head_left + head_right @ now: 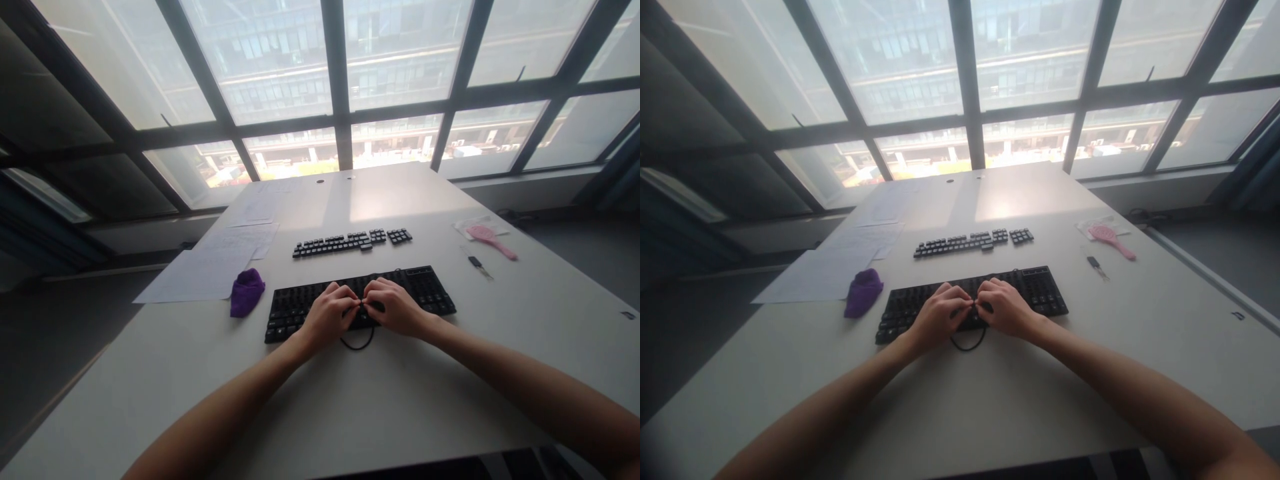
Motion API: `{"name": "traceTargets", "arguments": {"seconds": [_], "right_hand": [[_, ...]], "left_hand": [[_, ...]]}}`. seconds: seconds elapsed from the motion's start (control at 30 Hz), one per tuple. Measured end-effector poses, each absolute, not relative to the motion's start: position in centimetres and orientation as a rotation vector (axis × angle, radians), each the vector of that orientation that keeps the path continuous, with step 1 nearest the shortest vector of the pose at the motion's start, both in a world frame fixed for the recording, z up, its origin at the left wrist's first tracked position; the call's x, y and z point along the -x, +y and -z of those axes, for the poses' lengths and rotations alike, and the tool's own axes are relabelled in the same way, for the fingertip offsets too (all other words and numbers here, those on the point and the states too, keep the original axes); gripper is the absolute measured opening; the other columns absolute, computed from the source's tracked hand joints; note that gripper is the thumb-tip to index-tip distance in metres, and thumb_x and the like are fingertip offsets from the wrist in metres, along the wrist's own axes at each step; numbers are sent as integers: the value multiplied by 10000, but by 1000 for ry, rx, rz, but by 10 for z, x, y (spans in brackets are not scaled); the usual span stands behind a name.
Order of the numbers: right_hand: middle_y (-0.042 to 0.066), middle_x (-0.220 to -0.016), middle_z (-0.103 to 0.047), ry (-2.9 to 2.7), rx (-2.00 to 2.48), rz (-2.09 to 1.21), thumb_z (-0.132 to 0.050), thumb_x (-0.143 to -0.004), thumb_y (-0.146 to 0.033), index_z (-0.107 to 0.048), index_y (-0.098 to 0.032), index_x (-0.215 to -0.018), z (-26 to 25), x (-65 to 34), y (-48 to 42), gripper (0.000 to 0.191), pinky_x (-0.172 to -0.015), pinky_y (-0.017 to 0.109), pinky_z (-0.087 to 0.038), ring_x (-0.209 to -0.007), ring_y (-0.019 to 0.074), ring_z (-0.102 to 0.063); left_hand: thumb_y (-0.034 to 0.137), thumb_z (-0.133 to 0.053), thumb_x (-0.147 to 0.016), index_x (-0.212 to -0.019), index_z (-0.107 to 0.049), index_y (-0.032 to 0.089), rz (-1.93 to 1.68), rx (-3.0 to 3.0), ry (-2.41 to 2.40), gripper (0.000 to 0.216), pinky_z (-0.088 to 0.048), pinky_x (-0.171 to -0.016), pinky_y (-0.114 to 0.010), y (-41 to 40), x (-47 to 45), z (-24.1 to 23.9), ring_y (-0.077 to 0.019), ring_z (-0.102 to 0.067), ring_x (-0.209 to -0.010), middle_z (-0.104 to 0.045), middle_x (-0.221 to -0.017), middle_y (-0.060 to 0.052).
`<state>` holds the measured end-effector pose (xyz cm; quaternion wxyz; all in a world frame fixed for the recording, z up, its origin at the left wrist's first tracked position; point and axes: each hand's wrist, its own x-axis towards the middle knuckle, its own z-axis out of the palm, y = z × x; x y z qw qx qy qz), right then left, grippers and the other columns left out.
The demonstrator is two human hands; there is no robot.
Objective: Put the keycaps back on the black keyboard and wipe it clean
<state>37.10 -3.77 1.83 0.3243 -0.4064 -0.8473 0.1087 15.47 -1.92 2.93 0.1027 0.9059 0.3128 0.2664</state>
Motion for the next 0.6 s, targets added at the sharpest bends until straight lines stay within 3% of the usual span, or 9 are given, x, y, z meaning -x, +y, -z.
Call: {"name": "traceTargets", "arguments": {"seconds": [0.6], "right_hand": [[43,-926,-695,-2209,1134,-309,-641,-890,-150,-678,-208,-840,-18,-369,-37,85,-827,332,-464,-873,195,-601]], "left_hand": [[208,-603,-942,-934,-708,213,-746,-2632,981,106,-516,-875,-367,-19,-159,-31,-216,-585,-943,-707,-972,-41]]}}
